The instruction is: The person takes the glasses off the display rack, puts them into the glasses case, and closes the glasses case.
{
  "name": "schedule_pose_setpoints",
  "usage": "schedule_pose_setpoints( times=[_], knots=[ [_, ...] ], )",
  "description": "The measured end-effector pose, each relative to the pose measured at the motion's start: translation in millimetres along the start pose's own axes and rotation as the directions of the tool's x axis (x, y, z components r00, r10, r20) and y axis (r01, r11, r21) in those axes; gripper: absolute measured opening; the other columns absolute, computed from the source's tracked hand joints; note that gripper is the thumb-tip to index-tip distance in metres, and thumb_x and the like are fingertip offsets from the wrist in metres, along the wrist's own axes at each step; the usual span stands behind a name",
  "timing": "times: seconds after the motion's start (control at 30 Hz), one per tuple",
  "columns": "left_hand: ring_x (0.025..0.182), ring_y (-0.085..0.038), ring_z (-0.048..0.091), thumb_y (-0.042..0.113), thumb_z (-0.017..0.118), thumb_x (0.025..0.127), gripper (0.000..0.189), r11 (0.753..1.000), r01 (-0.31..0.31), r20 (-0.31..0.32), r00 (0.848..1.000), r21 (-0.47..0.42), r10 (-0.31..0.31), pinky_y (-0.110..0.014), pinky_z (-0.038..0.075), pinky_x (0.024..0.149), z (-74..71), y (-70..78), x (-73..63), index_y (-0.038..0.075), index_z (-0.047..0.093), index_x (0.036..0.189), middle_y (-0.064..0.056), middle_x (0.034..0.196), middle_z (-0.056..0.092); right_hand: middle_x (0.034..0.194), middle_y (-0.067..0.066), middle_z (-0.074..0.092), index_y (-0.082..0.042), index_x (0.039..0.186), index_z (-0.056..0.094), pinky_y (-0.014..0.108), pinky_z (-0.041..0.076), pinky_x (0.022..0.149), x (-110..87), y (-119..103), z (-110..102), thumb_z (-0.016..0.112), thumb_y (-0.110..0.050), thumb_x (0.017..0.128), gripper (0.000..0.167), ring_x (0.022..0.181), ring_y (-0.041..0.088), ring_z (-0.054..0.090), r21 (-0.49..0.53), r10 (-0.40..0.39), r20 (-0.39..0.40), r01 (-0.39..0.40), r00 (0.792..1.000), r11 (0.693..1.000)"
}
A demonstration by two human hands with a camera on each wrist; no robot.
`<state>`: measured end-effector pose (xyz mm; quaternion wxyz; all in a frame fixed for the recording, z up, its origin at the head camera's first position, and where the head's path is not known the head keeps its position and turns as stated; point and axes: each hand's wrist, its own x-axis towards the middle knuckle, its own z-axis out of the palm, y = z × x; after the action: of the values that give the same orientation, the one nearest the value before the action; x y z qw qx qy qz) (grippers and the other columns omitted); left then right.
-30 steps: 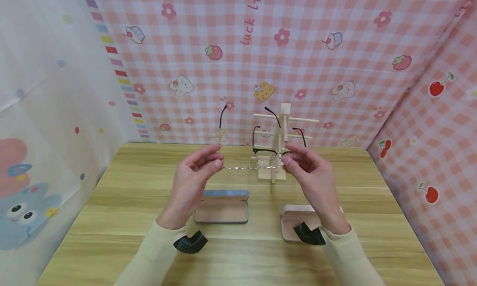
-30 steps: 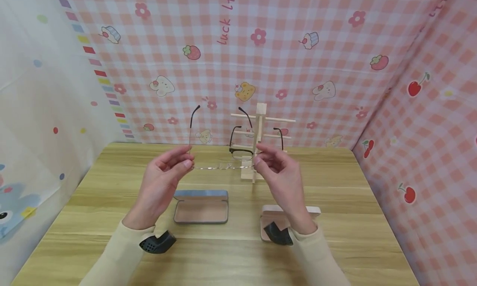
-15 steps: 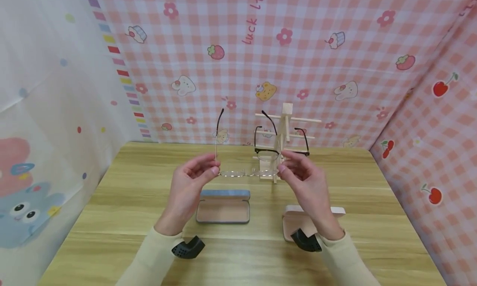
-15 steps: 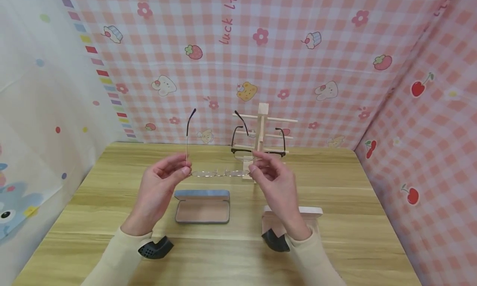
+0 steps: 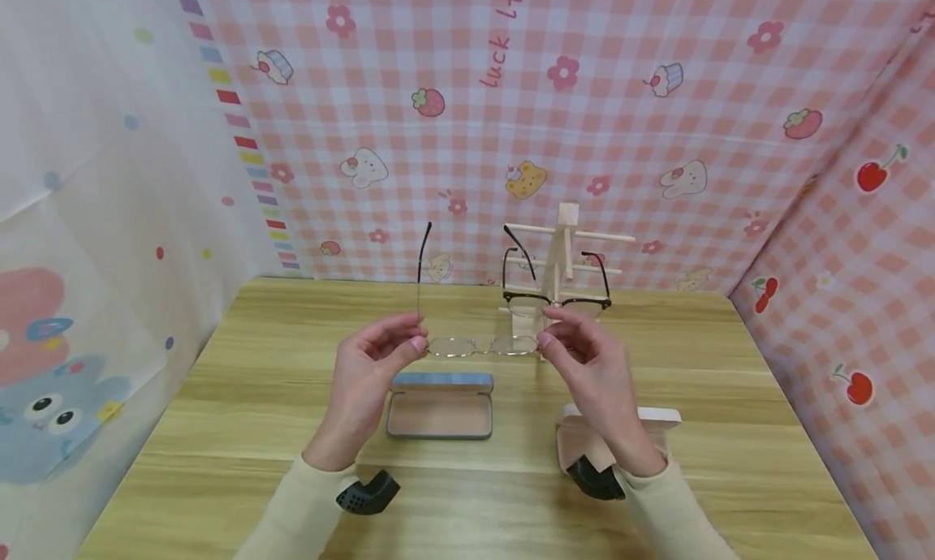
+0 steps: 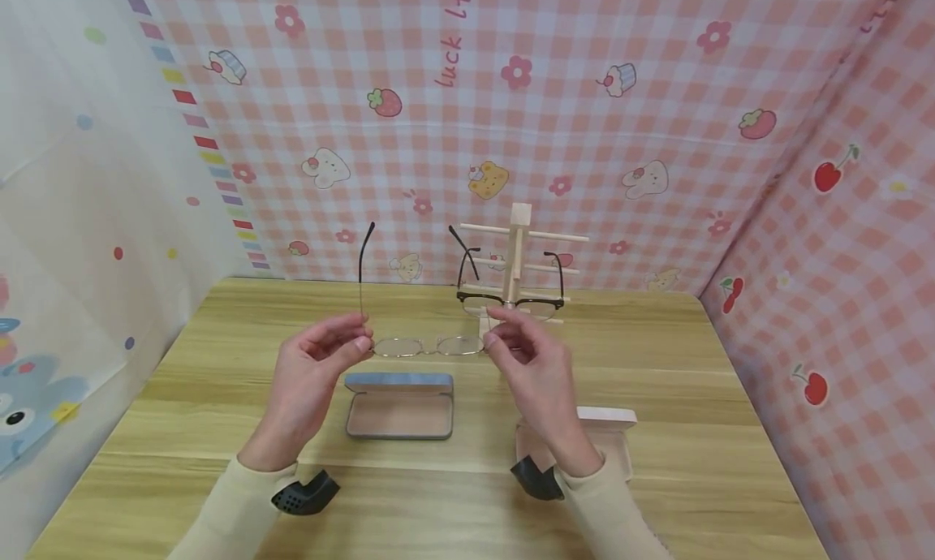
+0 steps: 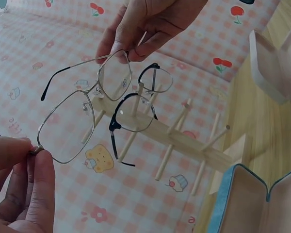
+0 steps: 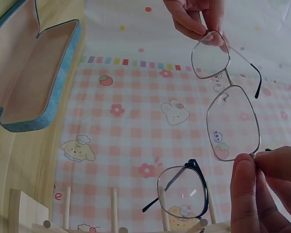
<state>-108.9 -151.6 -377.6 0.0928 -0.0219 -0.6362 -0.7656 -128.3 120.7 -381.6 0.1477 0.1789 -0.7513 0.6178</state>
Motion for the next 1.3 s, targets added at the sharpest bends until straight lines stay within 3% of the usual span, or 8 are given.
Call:
schedule_pose_setpoints(
  times=[0.3,0.73,1.3],
  knots=[
    [0.088,-0.018,0.072,-0.008,0.074,0.091,0.026,0.998,-0.009,-0.034,0.999,0.061,0.011,-0.036,0.063,0.083,-4.0,-6.8,-4.7,-0.007,0.071,0.116,-0.008,0.099,0.074,0.097,0.008,0.074,-0.008,0.120,0.074,0.018,0.058,0.071,-3.5,9.3,5.7,0.071,-0.003,0.098,0.023,0.083,0.013,0.069,-0.073,-0.040,0.014,0.041,0.999,0.996],
    [0.086,-0.018,0.071,-0.008,0.072,0.092,0.024,0.996,-0.006,-0.060,0.998,0.091,0.011,-0.035,0.063,0.081,-9.0,-13.6,-6.0,-0.007,0.072,0.116,-0.007,0.099,0.073,0.098,0.005,0.076,-0.006,0.108,0.079,0.020,0.059,0.071,-9.7,13.2,12.4,0.075,-0.002,0.095,0.015,0.084,0.013,0.071,-0.145,-0.014,0.042,0.020,0.999,0.989],
    [0.086,-0.018,0.070,-0.008,0.072,0.092,0.025,0.995,0.003,-0.069,0.998,0.102,0.004,-0.034,0.063,0.081,-11.8,-20.1,-6.3,-0.010,0.070,0.117,-0.006,0.099,0.073,0.097,0.000,0.075,-0.009,0.101,0.081,0.018,0.057,0.067,-9.8,21.5,14.5,0.075,0.009,0.089,0.023,0.079,0.011,0.069,-0.280,-0.188,0.083,0.204,0.979,0.938]
  ],
)
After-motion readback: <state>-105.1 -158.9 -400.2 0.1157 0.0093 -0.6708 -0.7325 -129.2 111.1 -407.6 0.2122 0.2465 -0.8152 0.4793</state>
